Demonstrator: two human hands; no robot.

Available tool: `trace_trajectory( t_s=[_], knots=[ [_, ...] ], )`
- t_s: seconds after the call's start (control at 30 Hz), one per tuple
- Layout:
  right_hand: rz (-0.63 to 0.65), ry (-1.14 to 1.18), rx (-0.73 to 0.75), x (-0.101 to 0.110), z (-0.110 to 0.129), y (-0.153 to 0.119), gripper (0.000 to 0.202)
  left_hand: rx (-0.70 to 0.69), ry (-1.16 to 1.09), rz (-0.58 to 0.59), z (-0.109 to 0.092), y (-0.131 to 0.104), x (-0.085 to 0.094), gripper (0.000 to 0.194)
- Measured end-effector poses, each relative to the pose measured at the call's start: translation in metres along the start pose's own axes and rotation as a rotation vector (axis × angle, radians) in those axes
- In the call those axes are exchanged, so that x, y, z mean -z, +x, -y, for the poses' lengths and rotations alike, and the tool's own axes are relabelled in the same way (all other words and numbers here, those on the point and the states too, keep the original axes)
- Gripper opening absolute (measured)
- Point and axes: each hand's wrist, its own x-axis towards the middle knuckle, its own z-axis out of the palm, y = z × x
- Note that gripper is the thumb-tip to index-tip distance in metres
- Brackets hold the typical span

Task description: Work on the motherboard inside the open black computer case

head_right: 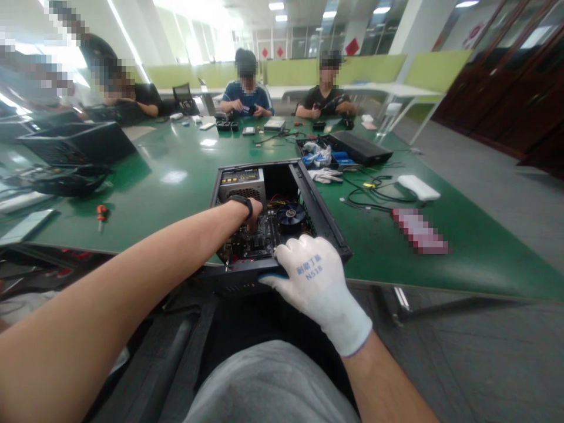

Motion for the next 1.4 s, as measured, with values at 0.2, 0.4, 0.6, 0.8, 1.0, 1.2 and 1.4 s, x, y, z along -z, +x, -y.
trace_trajectory(
  t_s=[0.2, 0.4, 0.6, 0.8, 1.0, 1.2, 1.4],
  knots=[
    [-0.012, 0.011, 0.000, -0.0003, 0.0007, -0.0014, 0.053, 0.008, -0.028, 0.005, 0.0013, 0.0036, -0.0021, 0.060],
    [-0.008, 0.004, 0.000, -0.0003, 0.0005, -0.0007, 0.053, 0.056, -0.192, -0.026, 0.0013, 0.0024, -0.0022, 0.056],
    [-0.008, 0.017, 0.003, -0.0041, -0.0014, -0.0015, 0.054, 0.010, -0.031, -0.014, 0.0008, 0.0004, -0.0017, 0.063],
    [-0.004, 0.018, 0.004, -0.0033, -0.0014, -0.0029, 0.053, 0.017, -0.062, -0.032, -0.0012, -0.0019, 0.0001, 0.064],
    [0.006, 0.021, 0.006, -0.0031, -0.0009, -0.0027, 0.050, -0.021, 0.004, -0.008, 0.0001, 0.0022, -0.0014, 0.071],
    [0.000, 0.017, 0.005, -0.0033, -0.0014, -0.0024, 0.052, -0.004, 0.008, -0.001, -0.0004, -0.0021, 0.0003, 0.066],
    [0.006, 0.019, 0.002, -0.0031, -0.0004, -0.0016, 0.052, 0.011, -0.036, -0.022, -0.0010, -0.0023, 0.0005, 0.064]
  ],
)
